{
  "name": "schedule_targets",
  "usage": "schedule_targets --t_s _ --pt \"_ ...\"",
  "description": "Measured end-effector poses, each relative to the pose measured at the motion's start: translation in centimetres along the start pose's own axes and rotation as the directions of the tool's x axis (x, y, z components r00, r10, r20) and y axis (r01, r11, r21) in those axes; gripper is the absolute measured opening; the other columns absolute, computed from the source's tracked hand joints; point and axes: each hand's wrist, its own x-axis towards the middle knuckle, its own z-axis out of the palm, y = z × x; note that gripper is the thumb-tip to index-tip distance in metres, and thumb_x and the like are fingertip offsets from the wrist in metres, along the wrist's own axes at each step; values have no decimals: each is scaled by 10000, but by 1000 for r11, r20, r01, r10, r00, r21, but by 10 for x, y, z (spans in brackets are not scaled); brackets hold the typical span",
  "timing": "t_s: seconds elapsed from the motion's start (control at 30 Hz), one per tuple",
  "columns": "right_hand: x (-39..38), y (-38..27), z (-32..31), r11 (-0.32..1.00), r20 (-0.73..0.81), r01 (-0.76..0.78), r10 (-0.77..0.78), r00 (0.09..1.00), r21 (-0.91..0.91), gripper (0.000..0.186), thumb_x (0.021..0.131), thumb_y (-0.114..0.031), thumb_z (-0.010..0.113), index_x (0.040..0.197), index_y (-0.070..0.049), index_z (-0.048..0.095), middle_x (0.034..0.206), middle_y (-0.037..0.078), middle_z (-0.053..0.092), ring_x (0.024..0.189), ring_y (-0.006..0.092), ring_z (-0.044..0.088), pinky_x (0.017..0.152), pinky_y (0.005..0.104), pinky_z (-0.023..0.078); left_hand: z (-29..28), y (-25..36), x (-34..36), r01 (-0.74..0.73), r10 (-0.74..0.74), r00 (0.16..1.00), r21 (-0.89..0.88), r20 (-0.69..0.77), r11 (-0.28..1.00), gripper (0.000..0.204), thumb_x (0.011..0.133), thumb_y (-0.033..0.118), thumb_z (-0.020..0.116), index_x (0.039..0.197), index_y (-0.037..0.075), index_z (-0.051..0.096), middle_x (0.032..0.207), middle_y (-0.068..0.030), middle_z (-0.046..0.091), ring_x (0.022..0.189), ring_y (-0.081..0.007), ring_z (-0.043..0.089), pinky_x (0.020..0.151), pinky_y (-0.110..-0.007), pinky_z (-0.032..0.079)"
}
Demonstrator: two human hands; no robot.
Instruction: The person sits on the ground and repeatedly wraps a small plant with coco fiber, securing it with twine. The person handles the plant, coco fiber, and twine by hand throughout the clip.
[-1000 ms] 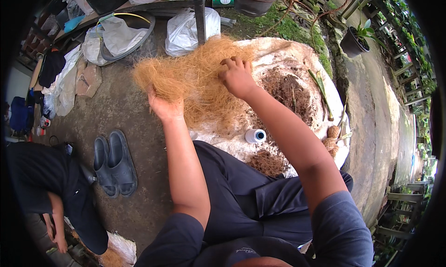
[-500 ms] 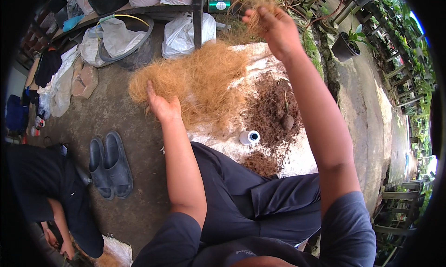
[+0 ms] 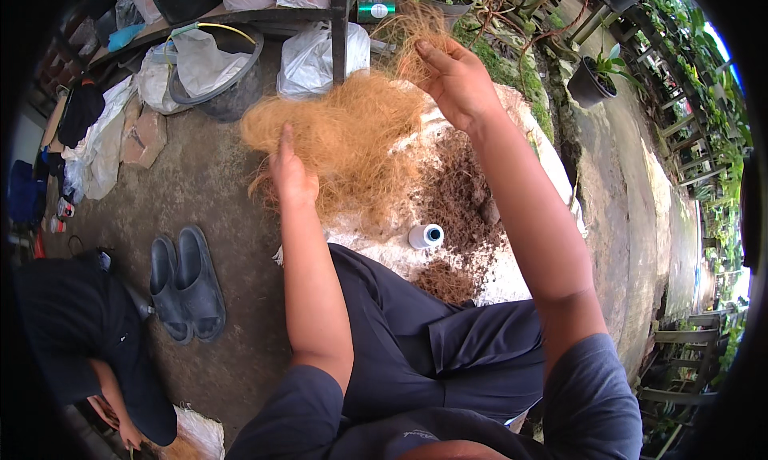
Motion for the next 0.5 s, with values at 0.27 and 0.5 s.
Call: schedule_targets --t_s 0.27,0.5 --pt "-27 27 16 860 240 -68 216 947 -505 267 992 -189 717 1166 5 656 1071 103 719 928 161 680 861 285 576 14 -16 -14 67 -103 988 282 116 957 508 1000 153 665 1445 -15 486 1400 -152 598 1286 -268 593 1032 -422 521" --pt "-20 74 9 666 109 124 -64 992 -736 316 883 -169 839 1083 29 694 922 81 764 771 136 699 680 326 555 6 -17 -33 39 -277 879 521 388 853 594 978 150 653 1496 -37 429 1457 -162 557 1313 -253 562 1088 -375 461"
